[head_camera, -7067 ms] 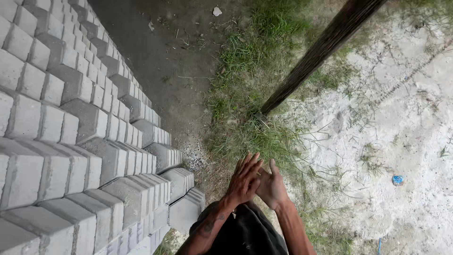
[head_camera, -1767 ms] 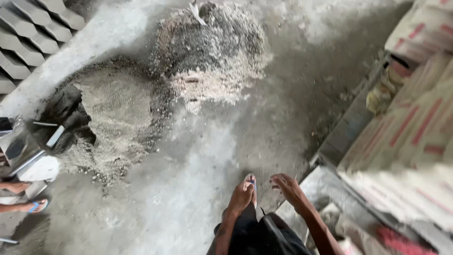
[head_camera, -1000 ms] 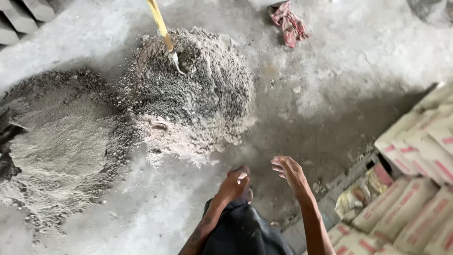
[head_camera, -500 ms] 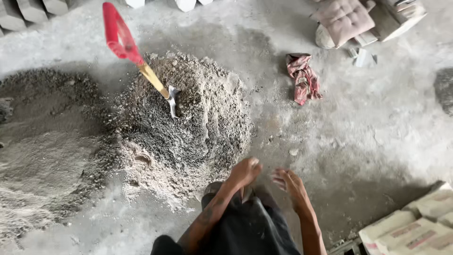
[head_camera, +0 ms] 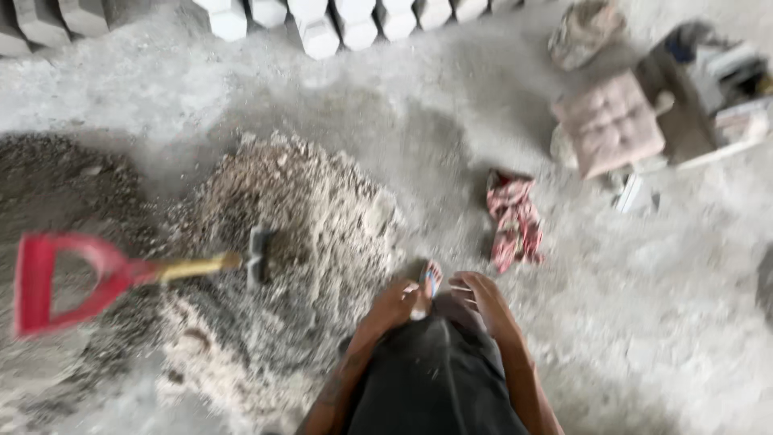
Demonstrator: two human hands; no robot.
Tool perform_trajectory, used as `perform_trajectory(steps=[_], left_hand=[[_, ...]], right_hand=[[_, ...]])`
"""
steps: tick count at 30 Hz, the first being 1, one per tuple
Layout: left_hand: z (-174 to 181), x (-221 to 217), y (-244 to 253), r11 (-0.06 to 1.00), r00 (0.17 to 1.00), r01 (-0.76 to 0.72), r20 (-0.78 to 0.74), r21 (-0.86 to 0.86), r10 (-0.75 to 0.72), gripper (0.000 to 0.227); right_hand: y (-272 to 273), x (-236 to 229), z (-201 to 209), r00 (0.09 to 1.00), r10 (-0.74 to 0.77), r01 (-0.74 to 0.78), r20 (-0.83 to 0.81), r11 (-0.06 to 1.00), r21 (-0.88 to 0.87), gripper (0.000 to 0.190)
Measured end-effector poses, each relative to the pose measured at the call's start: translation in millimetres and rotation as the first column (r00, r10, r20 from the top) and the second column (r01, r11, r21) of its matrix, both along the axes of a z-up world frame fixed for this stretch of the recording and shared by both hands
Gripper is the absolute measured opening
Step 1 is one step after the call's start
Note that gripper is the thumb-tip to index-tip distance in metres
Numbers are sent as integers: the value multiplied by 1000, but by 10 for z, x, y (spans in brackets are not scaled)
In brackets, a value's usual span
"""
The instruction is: The person picks up hexagonal concrete paving blocks from a stack and carries them across a workshop floor to place them into an organized interlocking arrangement against a wall.
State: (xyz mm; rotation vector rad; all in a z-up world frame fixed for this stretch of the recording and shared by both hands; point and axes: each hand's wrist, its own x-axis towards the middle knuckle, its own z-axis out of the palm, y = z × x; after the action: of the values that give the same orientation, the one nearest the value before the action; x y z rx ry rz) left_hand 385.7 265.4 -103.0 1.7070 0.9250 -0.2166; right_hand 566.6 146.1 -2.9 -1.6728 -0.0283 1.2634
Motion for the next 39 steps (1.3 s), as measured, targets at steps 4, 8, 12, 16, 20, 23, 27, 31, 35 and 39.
perform_trajectory(steps=[4, 8, 12, 16, 20, 23, 27, 31, 35, 39], left_hand=[[767, 857, 945, 974, 972, -219, 80, -55, 223, 53], [897, 1352, 1909, 900, 852, -426, 295, -91, 433, 45], [413, 1808, 2978, 808, 758, -567, 282, -159, 588, 42], [356, 2262, 4280, 633, 548, -657, 317, -410, 774, 51], [-73, 2631, 5745, 637, 533, -711, 364, -298, 764, 38], [-41, 2916, 6735, 598, 362, -782, 653, -176, 665, 34], [-329, 3056, 8015, 699, 601, -713, 468, -52, 648, 54], [-771, 3286, 8895, 652, 592, -745, 311, -141, 744, 51], [-1403, 3644, 9901, 585, 558, -780, 176, -222, 811, 43], [-2284, 3996, 10873, 572, 556, -785, 137, -240, 820, 39]], right_hand=[[1190, 1334, -453, 958, 281, -280, 47, 959, -34, 54], [2509, 1999, -163, 847, 505, -510, 165, 860, -12, 64], [3886, 2307, -153, 809, 553, -571, 199, 820, 45, 70], [5282, 2451, -260, 810, 573, -581, 122, 814, 31, 64], [6608, 2639, -421, 819, 573, -571, -41, 820, 39, 56], [7606, 2870, -426, 783, 621, -621, -24, 784, -1, 60], [8865, 3216, -551, 759, 650, -650, -29, 760, 26, 55], [9962, 3502, -973, 751, 657, -659, -70, 752, -5, 56], [11125, 3759, -1720, 704, 708, -710, -54, 703, -34, 53], [12178, 3858, -2799, 700, 714, -714, -16, 698, -58, 59]])
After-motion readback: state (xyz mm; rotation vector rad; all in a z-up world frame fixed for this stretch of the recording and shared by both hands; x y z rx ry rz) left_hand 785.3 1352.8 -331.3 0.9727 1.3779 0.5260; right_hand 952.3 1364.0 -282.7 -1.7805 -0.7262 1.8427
